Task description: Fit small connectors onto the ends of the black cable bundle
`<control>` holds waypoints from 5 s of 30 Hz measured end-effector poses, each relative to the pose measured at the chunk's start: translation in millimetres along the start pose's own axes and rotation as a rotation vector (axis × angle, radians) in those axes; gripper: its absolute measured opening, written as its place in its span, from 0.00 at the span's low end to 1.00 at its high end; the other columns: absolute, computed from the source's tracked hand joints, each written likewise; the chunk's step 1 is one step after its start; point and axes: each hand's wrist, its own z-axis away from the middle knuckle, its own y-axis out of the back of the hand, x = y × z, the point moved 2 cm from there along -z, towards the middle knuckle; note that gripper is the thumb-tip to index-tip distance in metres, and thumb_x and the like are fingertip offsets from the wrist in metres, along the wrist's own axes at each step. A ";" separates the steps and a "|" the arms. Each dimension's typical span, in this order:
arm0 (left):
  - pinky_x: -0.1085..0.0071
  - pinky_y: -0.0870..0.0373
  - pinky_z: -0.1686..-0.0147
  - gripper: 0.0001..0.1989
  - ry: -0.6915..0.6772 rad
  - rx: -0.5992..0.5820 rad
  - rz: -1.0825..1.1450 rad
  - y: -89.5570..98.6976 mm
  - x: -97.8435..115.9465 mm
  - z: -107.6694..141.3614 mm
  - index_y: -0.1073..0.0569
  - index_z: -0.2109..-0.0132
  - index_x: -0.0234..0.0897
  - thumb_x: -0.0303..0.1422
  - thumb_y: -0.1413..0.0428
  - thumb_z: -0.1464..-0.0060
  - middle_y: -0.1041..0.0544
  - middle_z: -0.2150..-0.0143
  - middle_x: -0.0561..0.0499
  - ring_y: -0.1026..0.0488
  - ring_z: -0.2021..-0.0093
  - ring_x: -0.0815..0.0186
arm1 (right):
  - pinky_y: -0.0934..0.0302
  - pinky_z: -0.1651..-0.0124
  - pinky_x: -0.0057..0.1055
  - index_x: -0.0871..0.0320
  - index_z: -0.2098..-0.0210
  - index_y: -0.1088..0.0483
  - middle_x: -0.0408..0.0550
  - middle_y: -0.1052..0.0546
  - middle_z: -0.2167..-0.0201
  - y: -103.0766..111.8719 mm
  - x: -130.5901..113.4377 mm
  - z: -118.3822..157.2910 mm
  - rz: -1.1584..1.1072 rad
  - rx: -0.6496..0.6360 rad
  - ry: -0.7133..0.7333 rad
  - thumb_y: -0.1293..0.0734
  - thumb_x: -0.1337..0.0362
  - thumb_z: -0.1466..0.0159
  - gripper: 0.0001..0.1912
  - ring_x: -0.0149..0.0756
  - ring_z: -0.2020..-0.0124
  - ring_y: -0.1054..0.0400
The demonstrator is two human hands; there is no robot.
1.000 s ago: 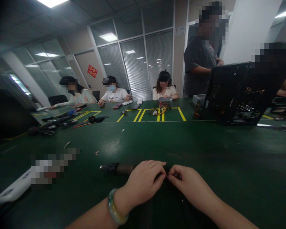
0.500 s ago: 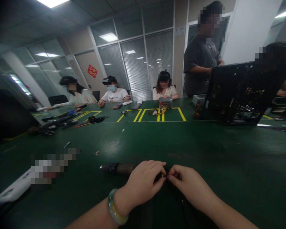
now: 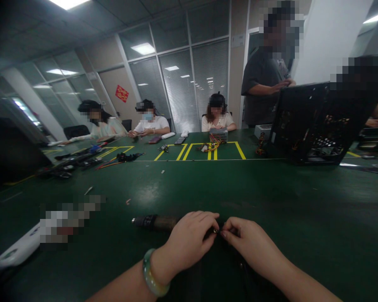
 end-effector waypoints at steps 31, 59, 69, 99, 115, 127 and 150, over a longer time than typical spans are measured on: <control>0.63 0.36 0.49 0.05 -0.002 -0.004 -0.013 -0.3 -0.1 -0.1 0.31 0.58 0.40 0.30 0.45 0.43 0.26 0.52 0.53 0.30 0.52 0.62 | 0.43 0.71 0.24 0.54 0.69 0.29 0.39 0.24 0.73 -0.9 3.1 -0.5 -0.022 0.003 0.007 0.38 0.59 0.36 0.09 0.32 0.72 0.31; 0.61 0.35 0.47 0.07 0.029 0.023 0.030 -2.1 -3.0 1.2 0.32 0.60 0.39 0.27 0.42 0.46 0.28 0.47 0.51 0.31 0.49 0.61 | 0.43 0.71 0.24 0.55 0.68 0.28 0.40 0.24 0.73 -1.8 0.2 0.0 -0.049 0.008 0.011 0.38 0.59 0.36 0.09 0.33 0.72 0.30; 0.62 0.35 0.49 0.05 -0.006 -0.001 0.027 -1.1 -2.3 -0.1 0.31 0.61 0.38 0.27 0.43 0.45 0.27 0.49 0.52 0.30 0.50 0.62 | 0.44 0.72 0.24 0.54 0.68 0.28 0.40 0.23 0.74 -6.0 3.4 -0.2 -0.022 0.007 0.019 0.37 0.59 0.36 0.09 0.33 0.72 0.30; 0.63 0.36 0.47 0.08 -0.047 -0.002 0.005 5.3 -1.3 0.7 0.31 0.56 0.37 0.30 0.43 0.44 0.30 0.44 0.49 0.32 0.47 0.61 | 0.43 0.71 0.24 0.52 0.66 0.28 0.39 0.23 0.72 -5.4 3.6 -1.2 0.015 -0.045 -0.031 0.39 0.54 0.34 0.12 0.34 0.70 0.29; 0.62 0.35 0.47 0.08 -0.014 -0.007 -0.005 6.6 -0.9 1.1 0.31 0.57 0.37 0.33 0.43 0.43 0.30 0.44 0.49 0.32 0.47 0.61 | 0.41 0.71 0.25 0.53 0.66 0.27 0.41 0.23 0.72 -3.8 -2.7 0.8 -0.002 -0.042 -0.045 0.39 0.54 0.35 0.13 0.36 0.70 0.29; 0.63 0.36 0.46 0.09 -0.006 0.014 -0.001 4.4 -0.6 1.5 0.31 0.55 0.38 0.32 0.43 0.44 0.31 0.43 0.49 0.32 0.46 0.62 | 0.42 0.71 0.24 0.53 0.67 0.27 0.40 0.23 0.73 -4.1 0.1 1.1 -0.017 -0.024 -0.023 0.38 0.55 0.36 0.12 0.35 0.71 0.29; 0.60 0.49 0.36 0.05 -0.051 0.017 -0.030 2.4 -0.9 0.1 0.29 0.58 0.39 0.28 0.44 0.43 0.29 0.44 0.53 0.38 0.40 0.64 | 0.44 0.72 0.24 0.54 0.68 0.27 0.41 0.24 0.74 -3.5 -3.9 -0.6 0.006 -0.010 -0.012 0.38 0.55 0.36 0.13 0.35 0.72 0.31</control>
